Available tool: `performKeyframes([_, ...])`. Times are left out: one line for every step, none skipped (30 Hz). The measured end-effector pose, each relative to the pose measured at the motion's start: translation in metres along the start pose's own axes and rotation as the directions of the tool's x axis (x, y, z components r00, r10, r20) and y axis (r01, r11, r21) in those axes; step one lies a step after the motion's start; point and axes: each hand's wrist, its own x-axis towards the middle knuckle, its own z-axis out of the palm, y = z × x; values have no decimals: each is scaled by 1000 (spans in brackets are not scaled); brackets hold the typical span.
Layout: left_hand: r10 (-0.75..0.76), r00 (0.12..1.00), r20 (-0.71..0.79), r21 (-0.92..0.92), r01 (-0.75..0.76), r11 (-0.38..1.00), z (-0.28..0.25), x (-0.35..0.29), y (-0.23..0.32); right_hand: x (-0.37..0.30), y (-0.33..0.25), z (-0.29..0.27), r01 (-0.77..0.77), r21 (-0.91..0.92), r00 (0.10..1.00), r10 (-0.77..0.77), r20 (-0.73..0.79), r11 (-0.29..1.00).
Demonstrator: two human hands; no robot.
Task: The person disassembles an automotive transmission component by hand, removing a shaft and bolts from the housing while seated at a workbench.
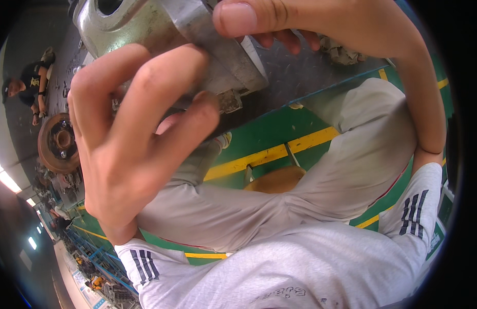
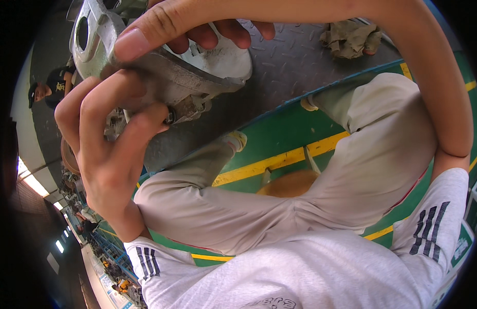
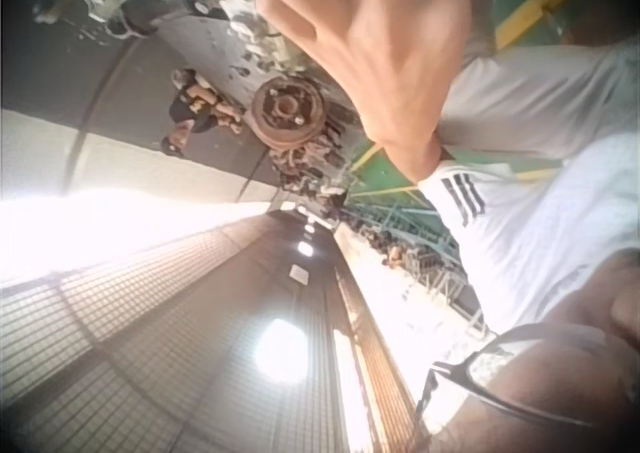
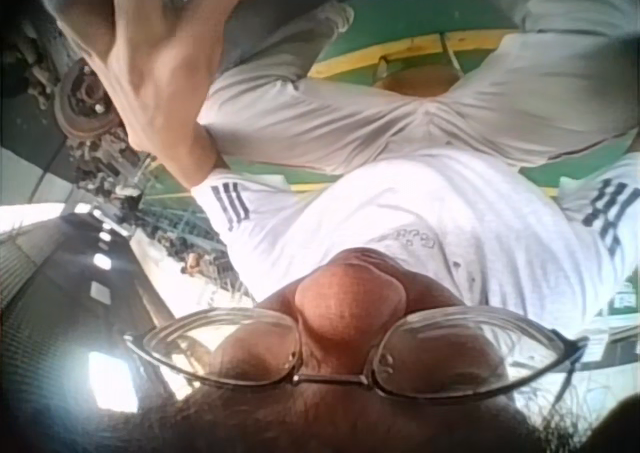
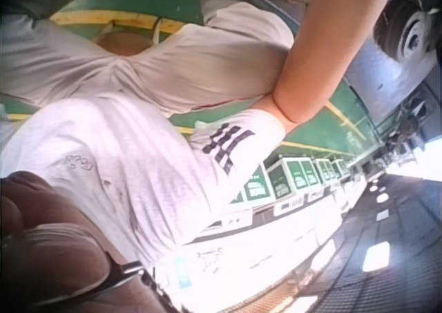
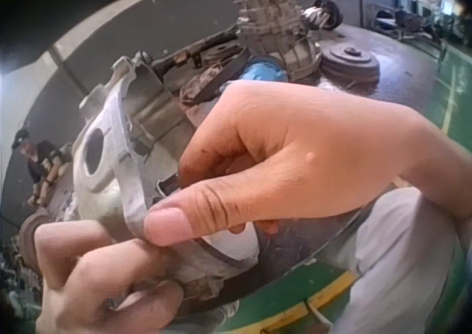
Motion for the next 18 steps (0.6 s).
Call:
performKeyframes([-21,1000,23,-110,24,994,-3,2,-1,2,2,-3,-7,5,1000,7,5,1000])
performKeyframes([-21,1000,12,-168,22,985,-1,3,-4,1,3,-3,-16,6,1000,16,6,1000])
performKeyframes([-19,1000,0,-227,18,974,1,4,-7,1,3,-4,-24,3,1000,24,3,1000])
performKeyframes([-16,1000,-13,-286,11,958,3,6,-9,-1,3,-2,-28,-3,1000,28,-7,1000])
performKeyframes([21,1000,12,-285,-17,958,1,6,-13,0,3,-1,-23,-1,1000,23,-10,1000])
performKeyframes([39,999,28,-280,-30,959,0,6,-14,2,4,1,-21,1,1000,21,-12,1000])
performKeyframes([55,997,45,-277,-41,960,-2,5,-15,3,5,1,-21,3,1000,21,-16,1000])
performKeyframes([73,997,32,-264,-62,963,1,5,-14,3,6,2,-36,4,999,36,-16,999])
performKeyframes([81,996,26,-257,-72,964,1,5,-12,3,6,2,-52,14,999,52,-12,999])
performKeyframes([89,996,22,-249,-81,965,2,5,-11,2,7,3,-69,29,998,69,-9,997])
performKeyframes([86,996,29,-221,-78,972,-1,8,-8,1,6,4,-83,49,996,84,-7,995])
performKeyframes([86,996,31,-208,-78,975,-2,8,-7,-1,5,5,-97,71,995,97,-4,993])
performKeyframes([85,996,33,-195,-77,978,-3,8,-6,-5,0,8,-77,-25,997,76,-31,997])
performKeyframes([97,995,29,-166,-90,982,-3,8,-5,-7,-1,8,-74,-76,997,71,-43,994])
performKeyframes([103,994,22,-156,-99,983,-1,9,-5,-9,-2,8,-75,-130,996,68,-56,989])
performKeyframes([112,994,12,-149,-109,983,1,10,-5,-11,1,4,-117,-69,993,115,-31,991])
performKeyframes([139,990,11,-136,-136,981,-2,10,-7,-7,-1,6,-114,-24,993,114,-18,993])
performKeyframes([152,988,16,-127,-149,981,-4,10,-7,-3,-3,8,-117,18,993,117,-4,993])
